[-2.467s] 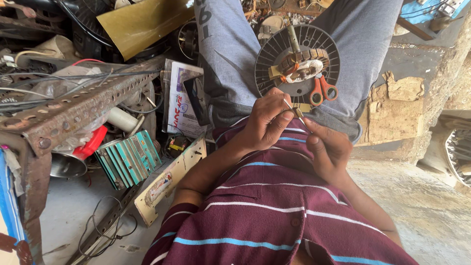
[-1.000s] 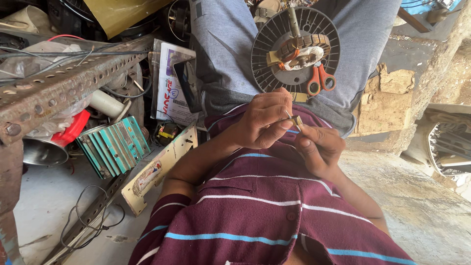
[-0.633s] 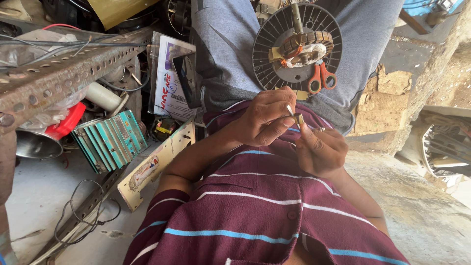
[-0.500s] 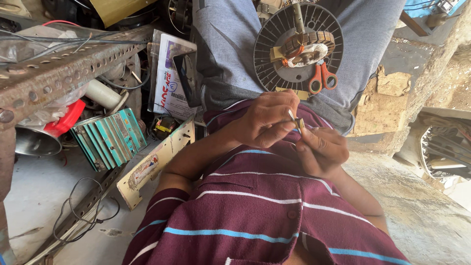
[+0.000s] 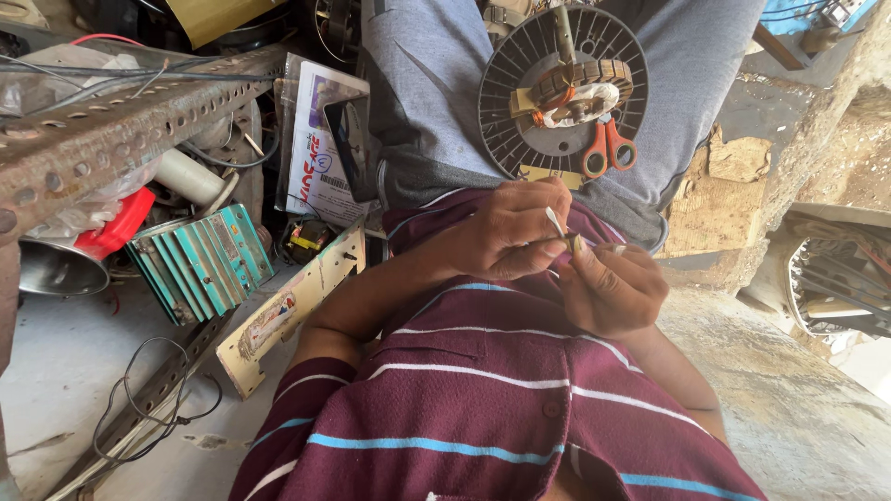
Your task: The person sits on the floor and repairs an electrical motor stator. They use scissors to cut wires and a screwdriver to adjust components, then apply insulating tape to the windings.
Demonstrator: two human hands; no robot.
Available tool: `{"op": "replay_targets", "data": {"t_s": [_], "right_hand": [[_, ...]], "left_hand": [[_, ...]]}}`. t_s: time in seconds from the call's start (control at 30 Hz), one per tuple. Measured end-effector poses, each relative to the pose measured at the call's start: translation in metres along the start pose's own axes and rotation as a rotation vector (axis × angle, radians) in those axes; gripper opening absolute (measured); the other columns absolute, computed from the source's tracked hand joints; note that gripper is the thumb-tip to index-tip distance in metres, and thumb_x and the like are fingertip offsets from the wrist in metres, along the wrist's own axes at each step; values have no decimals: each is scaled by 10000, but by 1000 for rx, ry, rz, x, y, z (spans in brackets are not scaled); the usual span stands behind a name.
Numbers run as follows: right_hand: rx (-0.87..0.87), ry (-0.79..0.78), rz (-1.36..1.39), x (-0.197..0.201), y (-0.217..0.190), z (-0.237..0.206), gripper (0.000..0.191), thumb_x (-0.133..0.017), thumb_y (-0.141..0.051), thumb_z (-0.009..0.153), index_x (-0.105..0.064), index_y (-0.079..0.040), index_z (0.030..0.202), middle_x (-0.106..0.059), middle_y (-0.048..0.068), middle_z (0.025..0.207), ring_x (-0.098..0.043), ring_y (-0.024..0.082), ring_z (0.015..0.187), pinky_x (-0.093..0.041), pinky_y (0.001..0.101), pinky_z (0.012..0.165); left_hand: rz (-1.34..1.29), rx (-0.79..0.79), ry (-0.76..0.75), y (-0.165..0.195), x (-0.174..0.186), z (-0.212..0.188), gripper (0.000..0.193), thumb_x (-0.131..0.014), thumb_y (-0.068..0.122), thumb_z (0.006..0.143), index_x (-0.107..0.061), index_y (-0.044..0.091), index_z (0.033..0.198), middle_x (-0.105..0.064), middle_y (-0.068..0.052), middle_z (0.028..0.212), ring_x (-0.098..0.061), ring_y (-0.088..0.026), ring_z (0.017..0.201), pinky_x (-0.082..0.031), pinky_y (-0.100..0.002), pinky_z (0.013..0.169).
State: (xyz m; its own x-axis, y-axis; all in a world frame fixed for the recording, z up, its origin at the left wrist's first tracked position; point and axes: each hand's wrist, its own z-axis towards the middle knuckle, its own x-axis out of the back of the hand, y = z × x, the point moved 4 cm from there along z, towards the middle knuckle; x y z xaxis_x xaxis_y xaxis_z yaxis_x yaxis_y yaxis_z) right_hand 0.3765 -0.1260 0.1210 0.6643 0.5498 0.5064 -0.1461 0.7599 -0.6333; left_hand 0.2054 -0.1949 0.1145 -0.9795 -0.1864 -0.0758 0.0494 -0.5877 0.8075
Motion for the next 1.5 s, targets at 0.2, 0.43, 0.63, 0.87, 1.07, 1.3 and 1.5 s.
{"op": "replay_targets", "data": {"t_s": [0.2,0.43,0.63,0.87,1.07,1.3,1.5], "right_hand": [[-227,3,208,7,1,0,368,-748,-22,892,-679,-31,1253,-683,106,749,-629,165,594,-457,272,555],[-220,30,262,3,3,-7,318,-737,-58,905,-689,11,1212,-656,84,701,-605,148,565,-459,277,540],[-141,22,169,4,0,-6,356,-748,-38,891,-677,30,1233,-673,144,752,-640,197,600,-473,306,567],[-108,46,139,4,2,-3,352,-733,-35,869,-679,35,1210,-664,121,718,-595,158,551,-460,299,535],[-349,22,134,9,8,-4,272,-685,23,932,-722,-1,1200,-639,99,700,-554,136,558,-412,262,512],[-377,48,315,6,10,-15,263,-645,9,953,-692,-15,1211,-675,75,763,-619,141,613,-478,256,565],[-176,23,-94,1,6,-17,285,-693,19,897,-701,4,1181,-671,143,768,-648,238,626,-499,350,605]], "left_hand": [[38,4,-4,1,0,0,205,-620,137,1022,-563,28,857,-502,-76,806,-536,-259,757,-471,-416,744],[136,-53,3,6,4,3,206,-647,125,1001,-575,12,844,-519,-83,780,-556,-267,744,-488,-413,725],[134,4,-6,5,0,2,187,-637,138,1003,-570,30,866,-536,-98,840,-570,-280,806,-482,-421,768],[98,35,-28,5,-2,0,194,-631,138,1028,-573,25,882,-541,-96,857,-573,-275,817,-483,-415,771],[132,0,-36,7,-1,1,221,-601,184,1085,-580,18,941,-549,-97,898,-586,-285,864,-502,-409,789],[144,80,-8,2,-8,-1,228,-590,182,1076,-560,20,919,-560,-94,882,-570,-273,826,-473,-403,748],[143,117,20,-3,-6,-1,234,-580,203,1079,-559,11,947,-549,-109,900,-570,-288,840,-472,-416,770]]}}
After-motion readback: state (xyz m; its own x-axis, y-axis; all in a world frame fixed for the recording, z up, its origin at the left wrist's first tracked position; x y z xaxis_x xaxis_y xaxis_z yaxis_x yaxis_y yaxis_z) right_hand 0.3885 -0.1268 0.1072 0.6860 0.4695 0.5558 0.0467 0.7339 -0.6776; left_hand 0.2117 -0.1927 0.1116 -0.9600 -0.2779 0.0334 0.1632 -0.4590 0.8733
